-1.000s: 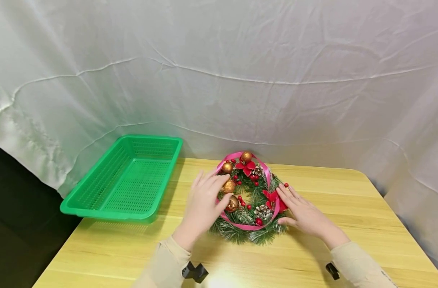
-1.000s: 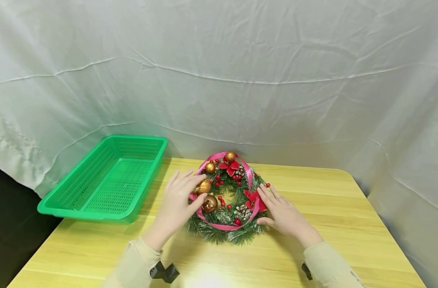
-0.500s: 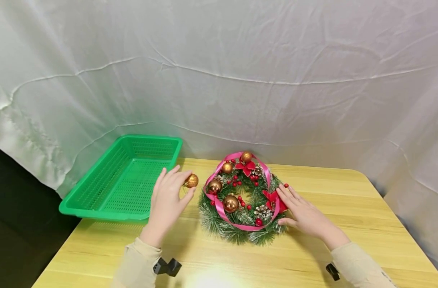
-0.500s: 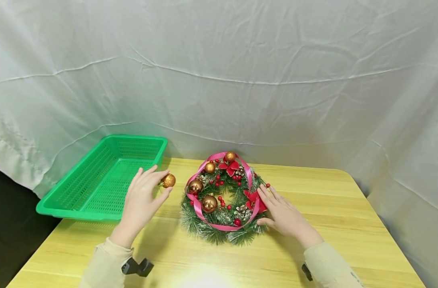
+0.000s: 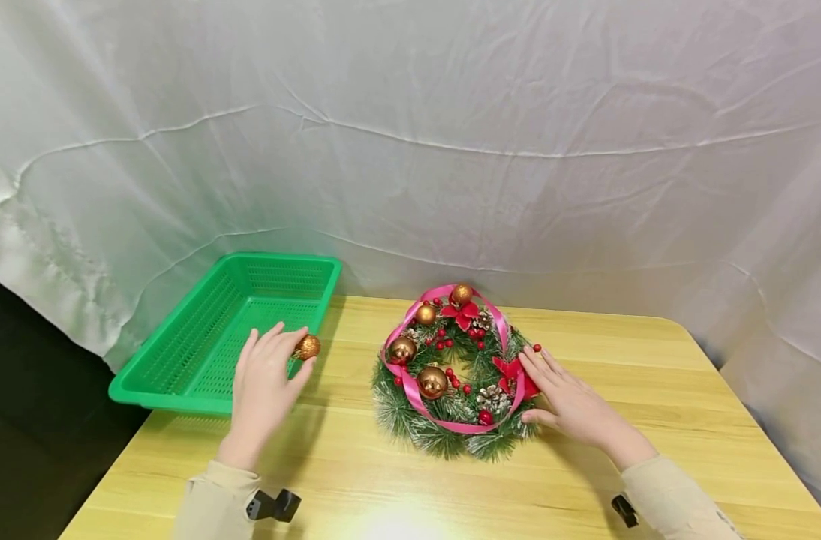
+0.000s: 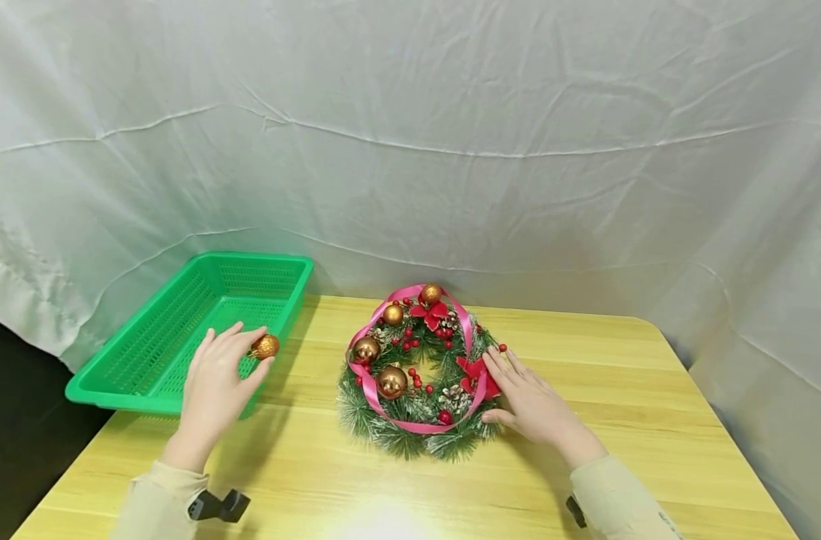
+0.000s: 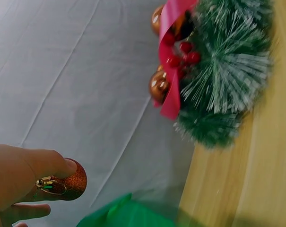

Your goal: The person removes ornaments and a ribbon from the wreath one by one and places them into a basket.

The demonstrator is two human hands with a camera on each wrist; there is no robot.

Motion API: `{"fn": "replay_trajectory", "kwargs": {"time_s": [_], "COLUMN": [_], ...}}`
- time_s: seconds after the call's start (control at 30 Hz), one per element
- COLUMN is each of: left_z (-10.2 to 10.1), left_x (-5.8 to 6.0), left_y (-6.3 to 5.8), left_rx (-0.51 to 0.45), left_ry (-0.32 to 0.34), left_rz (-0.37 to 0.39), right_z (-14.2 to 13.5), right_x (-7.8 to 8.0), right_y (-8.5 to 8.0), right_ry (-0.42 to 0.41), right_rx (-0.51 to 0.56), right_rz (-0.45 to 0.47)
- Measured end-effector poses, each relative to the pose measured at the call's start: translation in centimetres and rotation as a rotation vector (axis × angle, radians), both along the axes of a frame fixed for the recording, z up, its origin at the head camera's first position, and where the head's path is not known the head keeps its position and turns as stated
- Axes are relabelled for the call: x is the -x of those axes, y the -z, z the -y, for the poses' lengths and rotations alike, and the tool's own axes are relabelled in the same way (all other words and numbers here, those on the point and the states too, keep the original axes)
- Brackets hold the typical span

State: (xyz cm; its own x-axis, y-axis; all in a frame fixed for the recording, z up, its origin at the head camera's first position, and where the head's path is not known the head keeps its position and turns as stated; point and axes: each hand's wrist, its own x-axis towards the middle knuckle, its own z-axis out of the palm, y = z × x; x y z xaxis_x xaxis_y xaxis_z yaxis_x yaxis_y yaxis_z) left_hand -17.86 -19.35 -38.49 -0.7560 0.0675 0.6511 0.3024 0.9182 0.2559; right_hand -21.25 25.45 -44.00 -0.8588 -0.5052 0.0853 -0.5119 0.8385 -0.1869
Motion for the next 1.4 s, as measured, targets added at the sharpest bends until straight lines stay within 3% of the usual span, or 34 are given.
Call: {"fn": "replay_trajectory", "kwargs": {"time_s": [0.33,0.77,1.0,1.4], "left_z": [3.1,6.5,7.3,7.6], "left_x": [-0.1,-0.4,-0.3,-0.3], "left_y": [-0.4,1.3,1.7,1.8], "left_rx": [-0.032,-0.014,-0.008,-0.004], "left_ry": [-0.079,-0.138,-0.143,-0.160], "left_rz": [0.001,0.131,0.193,0.231], "right_z": [-0.1,-0.1,0.0,-0.1], "right_x": [0.1,0.2,0.0,0.0], "right_y": [0.2,0.2,0.1,0.1], "right_ry": [-0.013,-0.012,-0.012,-0.013], "right_rx": [0.012,0.007,0.016,0.020], "right_rz": [-0.017,-0.003,-0.007,-0.007]}}
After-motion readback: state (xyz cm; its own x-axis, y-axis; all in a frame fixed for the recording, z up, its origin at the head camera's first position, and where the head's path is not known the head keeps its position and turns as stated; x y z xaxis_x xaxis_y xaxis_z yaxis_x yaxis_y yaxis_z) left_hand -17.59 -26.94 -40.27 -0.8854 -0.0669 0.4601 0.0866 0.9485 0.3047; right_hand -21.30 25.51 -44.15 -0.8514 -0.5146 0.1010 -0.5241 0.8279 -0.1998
